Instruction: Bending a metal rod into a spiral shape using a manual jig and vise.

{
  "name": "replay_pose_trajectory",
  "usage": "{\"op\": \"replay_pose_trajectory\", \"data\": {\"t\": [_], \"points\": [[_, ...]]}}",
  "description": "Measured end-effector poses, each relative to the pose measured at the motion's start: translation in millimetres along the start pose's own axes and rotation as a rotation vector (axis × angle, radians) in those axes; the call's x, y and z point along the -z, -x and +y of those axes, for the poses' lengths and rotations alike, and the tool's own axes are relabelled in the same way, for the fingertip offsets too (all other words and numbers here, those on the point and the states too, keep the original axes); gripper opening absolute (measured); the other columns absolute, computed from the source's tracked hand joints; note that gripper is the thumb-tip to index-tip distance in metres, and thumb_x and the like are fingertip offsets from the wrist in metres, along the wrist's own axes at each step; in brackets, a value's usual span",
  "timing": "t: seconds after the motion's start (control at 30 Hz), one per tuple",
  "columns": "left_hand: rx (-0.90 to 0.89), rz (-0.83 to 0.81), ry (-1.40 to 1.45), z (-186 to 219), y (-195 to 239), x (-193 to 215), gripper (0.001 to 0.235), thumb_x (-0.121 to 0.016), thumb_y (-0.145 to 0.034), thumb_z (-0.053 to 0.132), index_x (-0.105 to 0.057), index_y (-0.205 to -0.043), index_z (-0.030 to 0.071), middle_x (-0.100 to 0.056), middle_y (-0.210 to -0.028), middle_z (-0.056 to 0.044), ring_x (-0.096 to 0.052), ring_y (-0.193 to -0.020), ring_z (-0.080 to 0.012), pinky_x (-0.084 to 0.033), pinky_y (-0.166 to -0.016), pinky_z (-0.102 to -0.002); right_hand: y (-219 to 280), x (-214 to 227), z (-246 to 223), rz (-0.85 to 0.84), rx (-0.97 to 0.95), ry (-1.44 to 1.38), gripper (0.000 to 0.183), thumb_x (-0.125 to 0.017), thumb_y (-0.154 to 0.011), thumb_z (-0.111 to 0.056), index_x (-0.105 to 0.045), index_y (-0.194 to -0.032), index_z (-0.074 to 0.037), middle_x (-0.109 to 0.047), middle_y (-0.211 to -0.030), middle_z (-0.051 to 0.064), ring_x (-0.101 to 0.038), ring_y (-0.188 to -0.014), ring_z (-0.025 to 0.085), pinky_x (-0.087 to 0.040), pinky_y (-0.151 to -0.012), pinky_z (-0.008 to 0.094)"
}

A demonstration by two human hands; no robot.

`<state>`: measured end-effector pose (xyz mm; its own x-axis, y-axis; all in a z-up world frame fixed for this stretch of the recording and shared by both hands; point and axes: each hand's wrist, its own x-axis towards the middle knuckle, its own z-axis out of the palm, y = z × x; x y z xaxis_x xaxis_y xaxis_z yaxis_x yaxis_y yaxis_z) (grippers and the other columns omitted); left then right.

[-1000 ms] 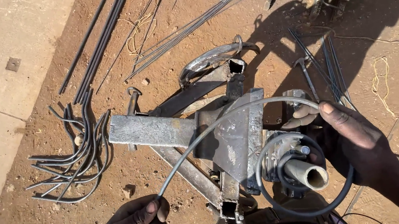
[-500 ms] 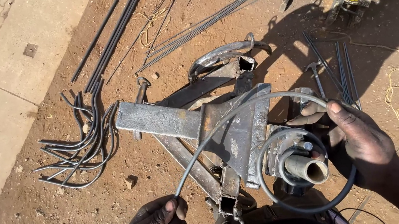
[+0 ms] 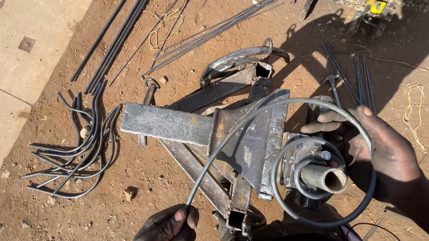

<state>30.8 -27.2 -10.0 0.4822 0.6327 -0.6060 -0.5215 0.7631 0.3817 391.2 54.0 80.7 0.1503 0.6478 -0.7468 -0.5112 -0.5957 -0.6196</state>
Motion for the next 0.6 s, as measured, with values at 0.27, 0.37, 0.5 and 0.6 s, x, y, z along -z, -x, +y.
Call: {"op": "replay_pose_trajectory", "data": {"t": [0.27, 0.37, 0.5, 0.6], "points": [[-0.094, 0.098, -0.296, 9, 5, -9, 0.036, -0.060, -0.099, 0.031, -0.063, -0.093, -0.003, -0.026, -0.057, 0.003, -0.016, -0.045, -0.0049, -0.012, -0.034, -0.023, -41, 56, 17, -0.470, 0.220, 0.000, 0.063, -0.049, -0.104, -0.054, -0.066, -0.125, 0.003, -0.072, -0.127, 0.035, -0.074, -0.101, 0.039, -0.058, -0.055, 0.035], [-0.139, 0.112, -0.287, 1, 8, -6, 0.035, -0.061, -0.099, 0.031, -0.063, -0.093, -0.004, -0.027, -0.057, 0.003, -0.017, -0.045, -0.0044, -0.013, -0.034, -0.023, -38, 48, 11, -0.435, 0.275, 0.136, 0.065, -0.046, -0.102, -0.054, -0.064, -0.125, 0.004, -0.074, -0.123, 0.034, -0.075, -0.096, 0.041, -0.058, -0.057, 0.041], [-0.193, 0.135, -0.228, -17, 13, -9, 0.032, -0.062, -0.098, 0.027, -0.064, -0.094, -0.004, -0.027, -0.056, 0.003, -0.017, -0.042, -0.0039, -0.012, -0.033, -0.022, -44, 49, 14, -0.497, 0.187, 0.012, 0.053, -0.045, -0.105, -0.045, -0.063, -0.125, 0.001, -0.070, -0.126, 0.030, -0.068, -0.118, 0.043, -0.053, -0.099, 0.061], [-0.202, 0.162, -0.170, -29, 17, -8, 0.032, -0.061, -0.098, 0.024, -0.065, -0.097, -0.007, -0.028, -0.056, 0.002, -0.018, -0.041, -0.0040, -0.012, -0.033, -0.022, -48, 51, 15, -0.487, 0.205, 0.061, 0.056, -0.052, -0.101, -0.051, -0.064, -0.125, -0.002, -0.072, -0.123, 0.026, -0.070, -0.108, 0.037, -0.057, -0.076, 0.049]]}}
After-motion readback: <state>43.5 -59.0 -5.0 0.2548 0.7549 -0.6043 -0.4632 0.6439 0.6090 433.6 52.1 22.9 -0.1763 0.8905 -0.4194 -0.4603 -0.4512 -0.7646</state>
